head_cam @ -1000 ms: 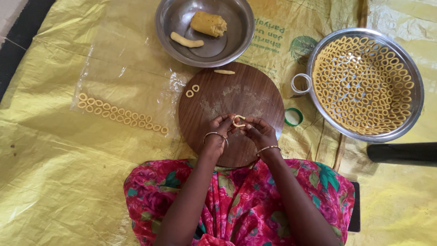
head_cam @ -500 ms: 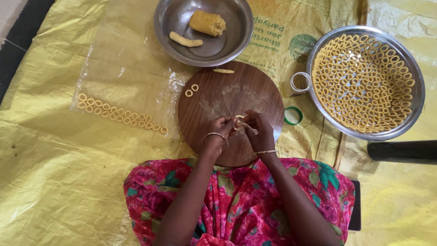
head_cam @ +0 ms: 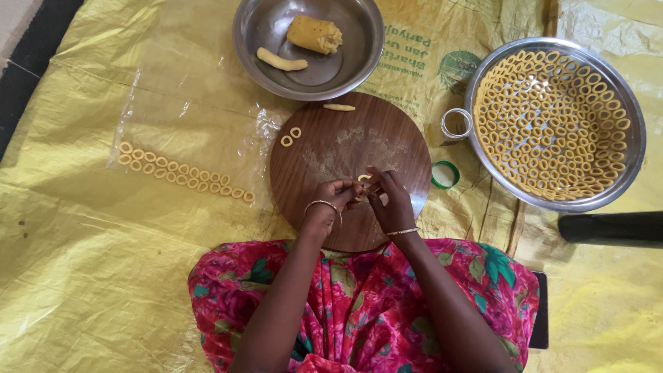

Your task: The person rolls small pieces of dough into thin ropes on a wooden board, then joins the ends to form rings. The finished rings are placed onto a plastic sheet and into a metal tray. The person also wipes the board surface with their hands.

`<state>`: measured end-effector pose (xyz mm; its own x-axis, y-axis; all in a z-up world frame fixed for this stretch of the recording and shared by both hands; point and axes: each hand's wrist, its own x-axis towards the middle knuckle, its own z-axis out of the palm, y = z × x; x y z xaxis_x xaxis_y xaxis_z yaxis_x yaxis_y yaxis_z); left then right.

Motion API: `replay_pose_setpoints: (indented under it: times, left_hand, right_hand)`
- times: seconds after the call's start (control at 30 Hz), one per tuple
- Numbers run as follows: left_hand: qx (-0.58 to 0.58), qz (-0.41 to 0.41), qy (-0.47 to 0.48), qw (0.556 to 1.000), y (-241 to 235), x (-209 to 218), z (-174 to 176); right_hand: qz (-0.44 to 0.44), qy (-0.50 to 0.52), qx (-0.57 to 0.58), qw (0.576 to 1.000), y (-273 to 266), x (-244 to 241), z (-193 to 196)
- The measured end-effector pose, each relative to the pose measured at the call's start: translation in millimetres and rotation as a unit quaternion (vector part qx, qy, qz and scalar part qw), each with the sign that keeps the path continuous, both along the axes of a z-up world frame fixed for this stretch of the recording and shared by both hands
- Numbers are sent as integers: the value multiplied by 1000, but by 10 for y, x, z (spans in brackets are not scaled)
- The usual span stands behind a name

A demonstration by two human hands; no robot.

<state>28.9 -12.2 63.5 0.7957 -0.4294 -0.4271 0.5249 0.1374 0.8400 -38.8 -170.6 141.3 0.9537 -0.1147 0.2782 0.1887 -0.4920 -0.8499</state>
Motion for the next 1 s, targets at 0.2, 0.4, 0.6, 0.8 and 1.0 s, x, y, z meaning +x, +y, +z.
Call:
replay_pose_setpoints:
  times: [0.2,0.4,0.6,0.8,1.0]
  left_hand:
    - [-55,-26,26,998,72,72,-52]
    - [-64,-41,36,996,149,63,107]
    - [-70,-22,13,997,99,38,249]
    - [54,9,-109,993,34,20,324]
    - [268,58,-226,935,-32,14,147]
  right_hand:
    - [-3,49,69,996,-67,33,-127]
    - [6,132,190,973,-138,90,-301]
    - [32,162,265,950,-199,86,-273]
    - [35,47,5,998,-87,52,-157]
    - [34,-34,-130,990,-29,55,-83]
